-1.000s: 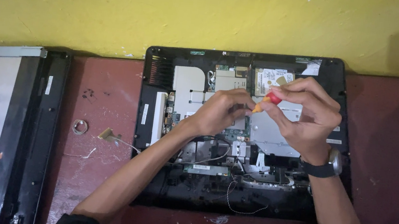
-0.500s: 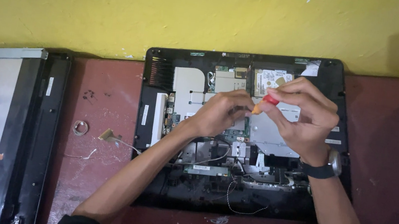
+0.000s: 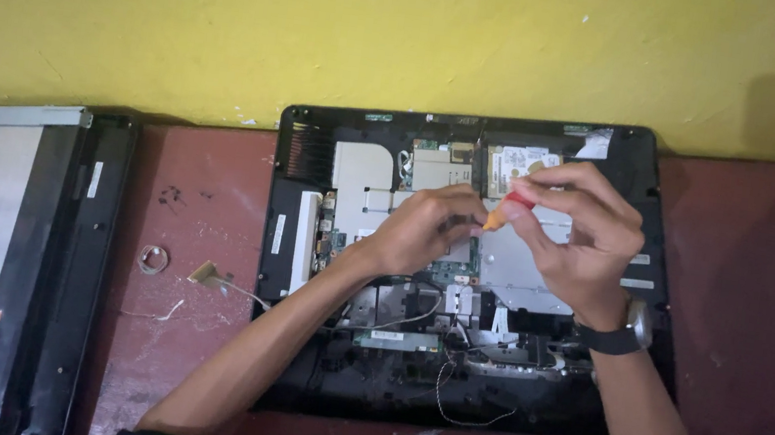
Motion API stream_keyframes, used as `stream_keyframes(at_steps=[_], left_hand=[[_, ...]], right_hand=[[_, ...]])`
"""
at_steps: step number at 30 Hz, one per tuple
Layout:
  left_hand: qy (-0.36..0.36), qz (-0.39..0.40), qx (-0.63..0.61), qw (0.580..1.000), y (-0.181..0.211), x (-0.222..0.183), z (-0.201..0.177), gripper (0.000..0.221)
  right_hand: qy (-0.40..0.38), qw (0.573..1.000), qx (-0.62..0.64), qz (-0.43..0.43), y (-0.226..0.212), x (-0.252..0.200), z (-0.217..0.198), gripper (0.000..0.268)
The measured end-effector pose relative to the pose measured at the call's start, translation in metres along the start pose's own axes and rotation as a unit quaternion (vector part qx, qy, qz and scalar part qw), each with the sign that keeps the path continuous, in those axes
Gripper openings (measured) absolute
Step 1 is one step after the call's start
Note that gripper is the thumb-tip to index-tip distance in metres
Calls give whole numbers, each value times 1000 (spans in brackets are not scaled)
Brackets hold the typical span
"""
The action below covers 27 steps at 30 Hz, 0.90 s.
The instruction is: Removing the screen and disconnecting internal cables and components from a computer chassis.
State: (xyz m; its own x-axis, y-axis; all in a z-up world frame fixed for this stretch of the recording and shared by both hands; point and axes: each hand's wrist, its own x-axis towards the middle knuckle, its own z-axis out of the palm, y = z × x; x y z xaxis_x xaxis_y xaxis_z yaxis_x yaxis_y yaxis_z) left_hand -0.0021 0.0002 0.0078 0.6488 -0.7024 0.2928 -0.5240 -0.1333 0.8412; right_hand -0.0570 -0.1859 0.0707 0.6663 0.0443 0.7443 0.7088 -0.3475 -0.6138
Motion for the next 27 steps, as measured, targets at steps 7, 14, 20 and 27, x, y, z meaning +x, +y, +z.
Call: stream_keyframes(at_steps=[7,14,20,27], left_hand=[[1,-1,4,1000,1,3,-2,10],[17,14,8,1000,-7,2,1,9],[52,11,-86,995,-11,0,-3,21],[45,34,-84,995,-8,0,-1,15]], right_hand=[[23,1000,-16,3,-1,-1,1,21],[34,998,-56,3,-2,0,2,23],[35,998,-53,3,-3,-1,3,23],[27,998,-59,-13,1,-5,1,28]])
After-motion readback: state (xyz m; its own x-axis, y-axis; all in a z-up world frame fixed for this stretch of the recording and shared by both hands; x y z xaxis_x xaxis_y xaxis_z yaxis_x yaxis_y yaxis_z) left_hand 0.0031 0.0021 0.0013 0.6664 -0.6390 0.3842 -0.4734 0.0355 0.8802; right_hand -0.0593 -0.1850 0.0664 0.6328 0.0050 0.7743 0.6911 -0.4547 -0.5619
